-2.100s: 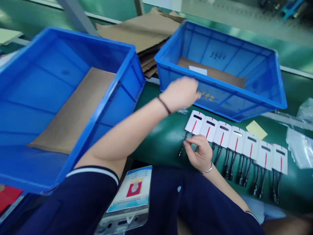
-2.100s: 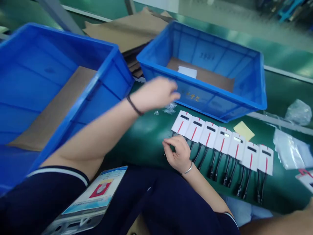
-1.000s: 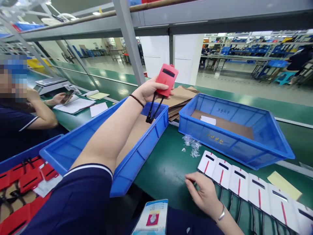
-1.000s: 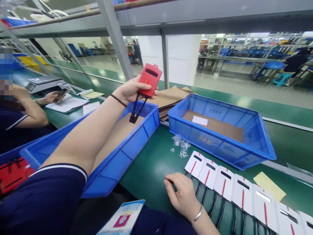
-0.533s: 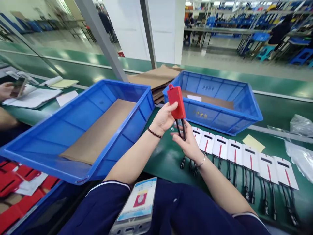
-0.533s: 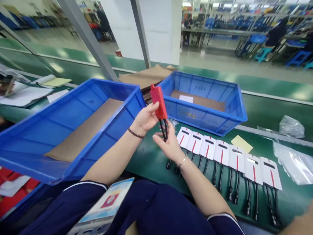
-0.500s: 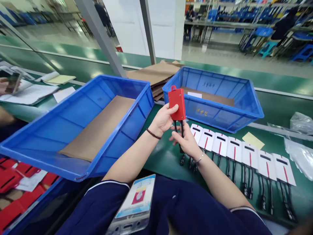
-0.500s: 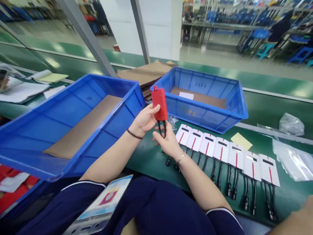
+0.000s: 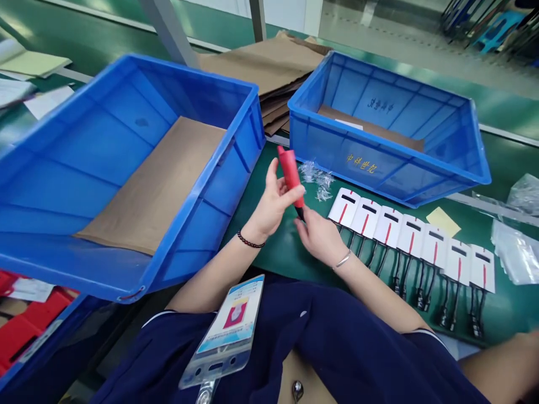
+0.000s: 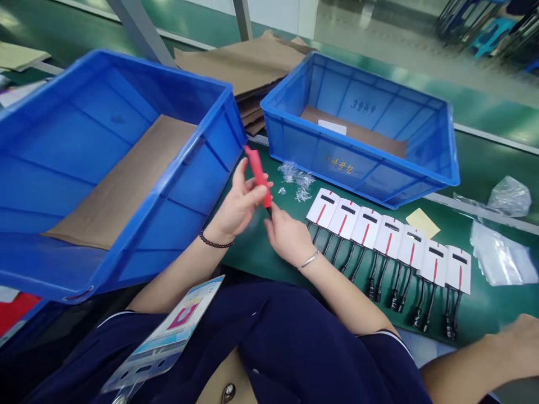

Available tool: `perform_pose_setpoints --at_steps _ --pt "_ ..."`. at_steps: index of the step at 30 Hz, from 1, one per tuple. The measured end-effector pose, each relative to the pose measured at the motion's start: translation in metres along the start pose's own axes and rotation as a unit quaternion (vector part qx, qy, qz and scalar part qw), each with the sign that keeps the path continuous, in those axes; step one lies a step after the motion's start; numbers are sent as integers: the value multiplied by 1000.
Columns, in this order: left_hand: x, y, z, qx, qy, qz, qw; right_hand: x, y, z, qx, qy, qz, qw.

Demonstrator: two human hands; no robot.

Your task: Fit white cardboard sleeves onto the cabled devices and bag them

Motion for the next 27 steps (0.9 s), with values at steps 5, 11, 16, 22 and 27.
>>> perform_pose_setpoints --at_steps 5,11,16,22,27 --pt "-24 4 -1 -96 28 -115 988 -40 -6 -46 100 114 -166 974" --pt "-44 31 8 -220 31 -221 950 -31 -40 -80 160 18 -201 966" --pt "-46 40 19 -212 4 -226 951 -24 -49 -65 103 -70 -151 981" --pt "-40 41 23 -199 -62 -202 957 -13 -50 -68 76 -154 -93 981" --pt "-43 43 24 -198 -81 -198 957 -9 -49 -69 69 -158 -82 982"
Point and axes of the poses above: each hand's wrist, its own y-axis away from the middle knuckle, its own z-axis out of the palm, x = y × z, the point moved 9 cm from there along -y, towards the middle knuckle, and after that the axes turned 6 degrees about x, right-handed, at the moved point
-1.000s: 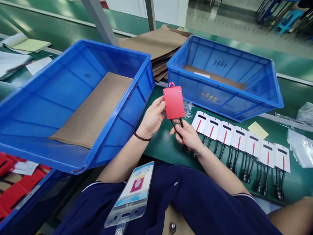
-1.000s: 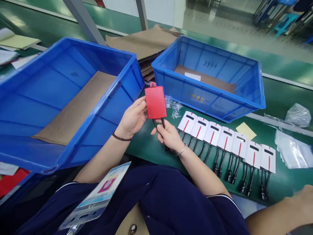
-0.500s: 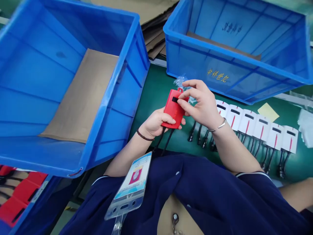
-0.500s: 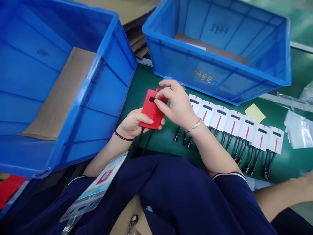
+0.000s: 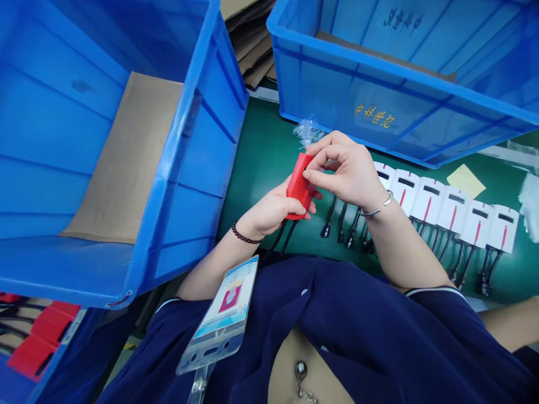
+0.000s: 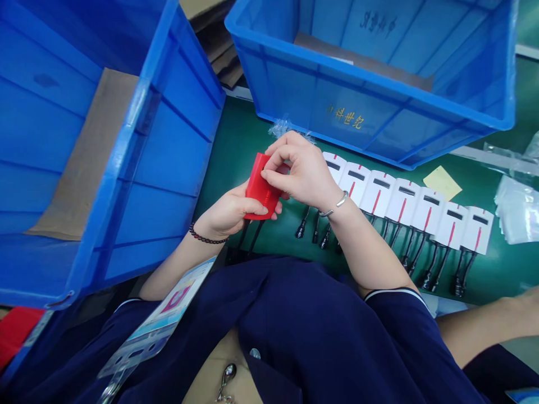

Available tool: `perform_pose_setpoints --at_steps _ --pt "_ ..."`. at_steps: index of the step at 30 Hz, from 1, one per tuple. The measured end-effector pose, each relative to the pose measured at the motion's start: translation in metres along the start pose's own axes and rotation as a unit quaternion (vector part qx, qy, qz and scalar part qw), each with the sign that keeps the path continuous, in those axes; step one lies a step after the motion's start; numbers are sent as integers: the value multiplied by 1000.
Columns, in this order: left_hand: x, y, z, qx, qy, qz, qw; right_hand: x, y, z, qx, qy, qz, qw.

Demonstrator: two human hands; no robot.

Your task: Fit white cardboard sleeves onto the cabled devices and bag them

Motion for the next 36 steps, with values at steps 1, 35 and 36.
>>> perform_pose_setpoints --at_steps 1,35,36 --pt "-2 0 0 0 2 -4 1000 0 0 0 -1 5 1 1000" --pt "-1 -2 -59 205 100 76 971 69 -20 -7 91 316 -22 944" --pt "3 -2 -60 209 106 84 969 77 -19 3 41 368 -4 929"
Point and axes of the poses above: each hand's wrist, its own y-axis away from the middle knuckle, its own z-axis out of the palm, x = y × z, the point moved 9 cm from there along -y, towards the middle knuckle, and after that the axes turned 6 degrees about x, right-handed, at the moved point
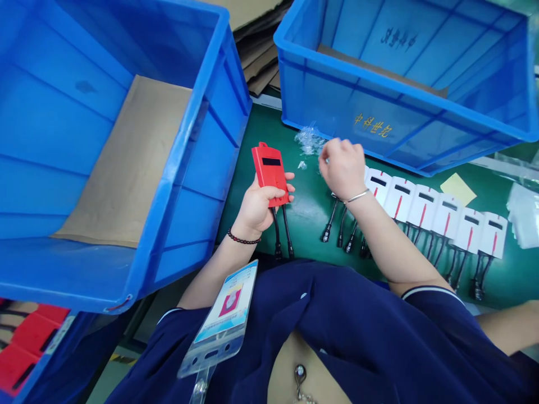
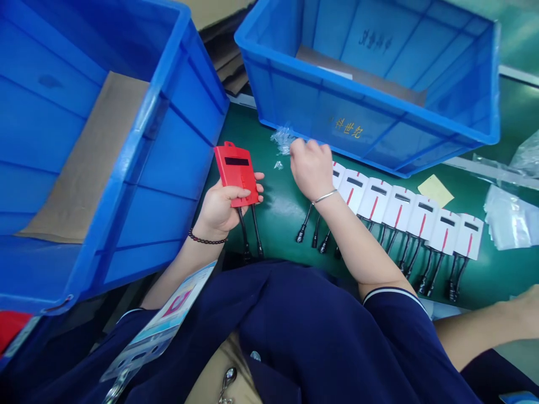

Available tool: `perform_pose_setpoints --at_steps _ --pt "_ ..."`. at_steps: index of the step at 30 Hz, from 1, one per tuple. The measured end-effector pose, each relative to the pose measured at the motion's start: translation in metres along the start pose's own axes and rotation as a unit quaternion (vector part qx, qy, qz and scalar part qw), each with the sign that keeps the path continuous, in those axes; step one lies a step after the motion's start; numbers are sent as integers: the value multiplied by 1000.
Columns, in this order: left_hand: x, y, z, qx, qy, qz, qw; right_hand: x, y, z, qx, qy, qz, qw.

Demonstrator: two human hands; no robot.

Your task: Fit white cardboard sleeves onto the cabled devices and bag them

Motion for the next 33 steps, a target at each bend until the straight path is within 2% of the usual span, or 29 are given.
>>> perform_pose_setpoints --at_steps 2,4,7,9,10,11,13,14,15,16,17,18,19,20,21,22,23,24,25,26,27,28,31,33 --pt "10 0 3 -3 17 22 1000 -3 6 18 -89 69 -3 994" --pt "21 2 10 -16 36 50 998 -10 12 17 -114 90 -5 989" --pt "34 10 28 -45 68 121 989 -25 20 -12 -60 50 -15 997" --pt "42 18 43 -70 77 180 978 -33 29 -32 -23 -131 4 991" --pt "46 21 53 -92 64 201 973 -36 37 -34 -43 -260 22 964" --pt "51 23 66 -126 33 214 968 -41 46 -30 -91 -395 40 913" --pt "70 22 102 -219 -55 241 944 -55 71 -15 -210 -609 91 760" --pt "87 18 120 -258 -95 271 923 -57 82 -10 -239 -677 120 685" --pt "111 11 140 -287 -127 314 896 -56 90 -6 -241 -724 146 629" --pt "143 0 157 -274 -134 390 869 -52 96 -4 -224 -754 167 595" --pt "174 -17 174 -235 -154 462 841 -46 100 -2 -197 -769 179 581" --pt "198 -38 195 -189 -209 515 809 -39 104 -1 -172 -773 182 583" --pt "212 -61 223 -162 -290 556 762 -34 107 0 -154 -767 183 596" --pt "212 -90 255 -170 -388 560 712 -30 111 0 -142 -754 183 614" --pt "197 -122 285 -202 -502 531 652 -26 114 1 -136 -740 186 632" --pt "173 -154 307 -239 -607 480 586 -23 116 2 -133 -727 191 646" --pt "144 -184 319 -268 -695 415 522 -19 118 2 -130 -717 199 655" --pt "116 -211 322 -287 -764 349 460 -15 119 2 -123 -714 208 658" --pt "92 -233 320 -296 -811 293 411 -10 119 0 -111 -715 214 657" --pt "72 -251 316 -301 -840 251 376 -4 117 -3 -96 -718 220 654" --pt "56 -266 312 -303 -855 224 356 2 116 -6 -80 -721 227 650" --pt "44 -278 309 -306 -861 210 349 8 114 -9 -66 -725 231 645" --pt "20 -303 304 -319 -858 191 353 20 109 -18 -45 -740 239 626" --pt "14 -313 303 -321 -855 188 362 25 106 -24 -36 -750 240 616"
Point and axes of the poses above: each hand's wrist, its own y-axis away from the middle knuckle, its own z-axis out of the palm, x = y × z, the point moved 9 cm from there along -y, towards the middle knuckle, and after that the axes turned 6 degrees about x, right-handed, at the moved point
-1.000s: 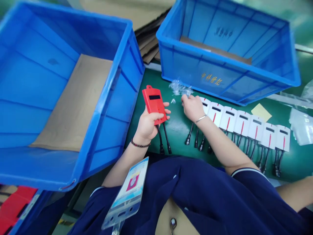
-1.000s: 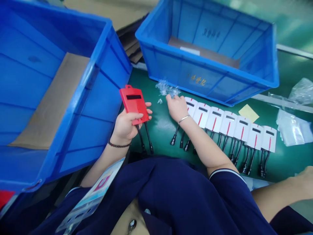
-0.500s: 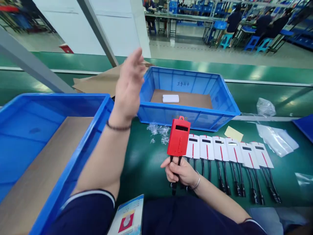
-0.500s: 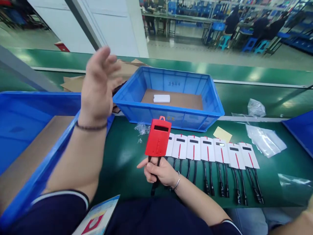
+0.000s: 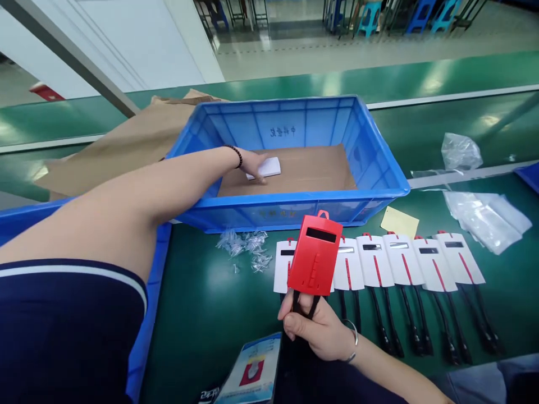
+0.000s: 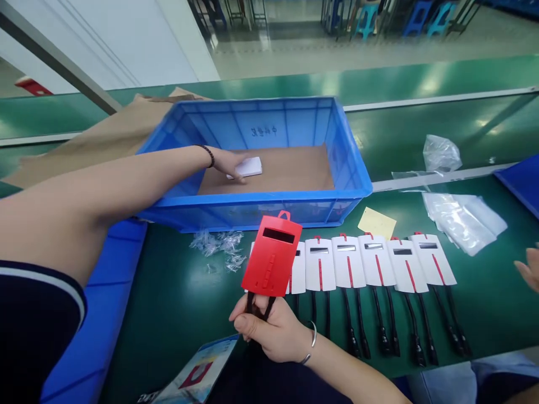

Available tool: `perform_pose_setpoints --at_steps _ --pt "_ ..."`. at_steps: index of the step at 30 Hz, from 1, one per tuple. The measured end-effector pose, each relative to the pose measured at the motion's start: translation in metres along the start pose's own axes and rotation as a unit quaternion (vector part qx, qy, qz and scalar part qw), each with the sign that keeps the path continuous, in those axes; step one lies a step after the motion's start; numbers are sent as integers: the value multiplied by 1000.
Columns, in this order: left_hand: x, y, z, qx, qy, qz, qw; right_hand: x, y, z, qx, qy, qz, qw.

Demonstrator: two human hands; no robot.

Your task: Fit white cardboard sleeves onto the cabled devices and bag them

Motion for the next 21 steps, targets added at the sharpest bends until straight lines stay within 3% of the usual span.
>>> perform_pose_setpoints --at_steps 3,6,9,11,12,15,16,18,21 --pt "-4 -2 -10 15 18 -3 1000 -9 2 -2 6 -24 -12 1000" --pt "-5 22 -52 92 178 -2 980 -12 6 2 0 -50 -15 999" --pt "4 85 -92 170 366 25 915 -12 11 7 0 -38 -22 999" --pt "22 143 -94 201 450 60 868 -13 13 7 12 -26 -35 999" --pt "34 174 -87 218 499 84 834 -13 14 8 19 -23 -42 999" --pt "80 257 -34 191 745 179 613 -12 16 6 51 -19 -49 997" --pt "98 276 -8 154 788 186 567 -11 17 5 62 -13 -50 997" --pt "125 308 40 111 838 170 506 -9 18 6 72 17 -48 996" --pt "136 345 95 127 870 106 464 -5 19 14 53 74 -41 995"
Point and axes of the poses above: each hand's wrist, its own y-axis away from the middle knuckle, its own z-axis out of the palm, x = y × z, the point moved 9 cm from there along -y, towards the middle knuckle, and after that the axes turned 6 degrees about x, right-handed, at the moved point
